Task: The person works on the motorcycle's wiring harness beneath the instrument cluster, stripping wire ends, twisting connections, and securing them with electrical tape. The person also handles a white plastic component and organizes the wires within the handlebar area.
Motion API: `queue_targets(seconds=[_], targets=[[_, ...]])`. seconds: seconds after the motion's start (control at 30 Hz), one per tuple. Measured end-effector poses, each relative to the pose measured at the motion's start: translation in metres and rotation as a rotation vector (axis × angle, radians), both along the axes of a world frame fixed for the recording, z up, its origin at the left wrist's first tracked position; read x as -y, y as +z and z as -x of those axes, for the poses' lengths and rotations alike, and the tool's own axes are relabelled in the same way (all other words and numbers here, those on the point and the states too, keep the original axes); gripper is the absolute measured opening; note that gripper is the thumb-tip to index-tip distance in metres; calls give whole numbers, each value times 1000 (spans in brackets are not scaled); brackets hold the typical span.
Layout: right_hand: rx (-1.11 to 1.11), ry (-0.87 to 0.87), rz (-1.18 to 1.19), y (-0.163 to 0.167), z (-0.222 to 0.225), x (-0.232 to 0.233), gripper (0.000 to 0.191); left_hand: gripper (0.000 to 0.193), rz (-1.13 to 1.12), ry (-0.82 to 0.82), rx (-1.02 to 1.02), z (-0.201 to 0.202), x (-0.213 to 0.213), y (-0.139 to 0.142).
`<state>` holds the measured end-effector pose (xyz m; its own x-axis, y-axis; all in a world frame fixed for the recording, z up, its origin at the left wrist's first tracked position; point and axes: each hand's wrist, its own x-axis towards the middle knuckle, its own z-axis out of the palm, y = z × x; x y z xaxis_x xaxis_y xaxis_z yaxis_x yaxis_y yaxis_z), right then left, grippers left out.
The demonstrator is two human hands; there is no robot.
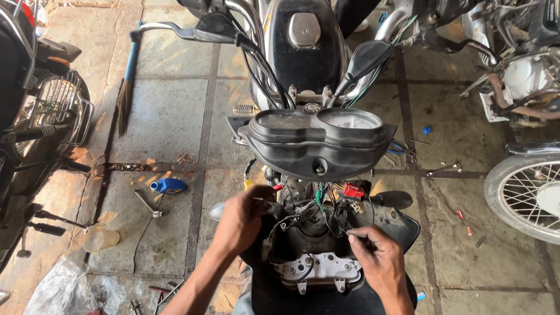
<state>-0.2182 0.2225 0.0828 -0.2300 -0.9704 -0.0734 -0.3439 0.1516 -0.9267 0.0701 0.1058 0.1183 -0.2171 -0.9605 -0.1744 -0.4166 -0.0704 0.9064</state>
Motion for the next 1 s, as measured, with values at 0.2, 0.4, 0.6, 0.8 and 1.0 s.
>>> queue_targets(seconds=[0.2, 0.4, 0.6, 0.8, 1.0], targets=[[-69, -70, 40, -4, 1, -3, 13, 24, -32, 50, 100, -7, 12, 11], [-44, -131, 105, -6, 3, -5, 13, 30, 46, 46, 128, -14, 13, 3], [41, -194, 224, -5, 10, -6, 9, 25, 63, 140, 132, -35, 21, 4], [148, -218, 203, -5, 18, -10, 11, 24, 22, 137, 231, -28, 15, 16], [202, -232, 203, -10, 20, -15, 13, 23, 139, 72, 234, -17, 11, 21]])
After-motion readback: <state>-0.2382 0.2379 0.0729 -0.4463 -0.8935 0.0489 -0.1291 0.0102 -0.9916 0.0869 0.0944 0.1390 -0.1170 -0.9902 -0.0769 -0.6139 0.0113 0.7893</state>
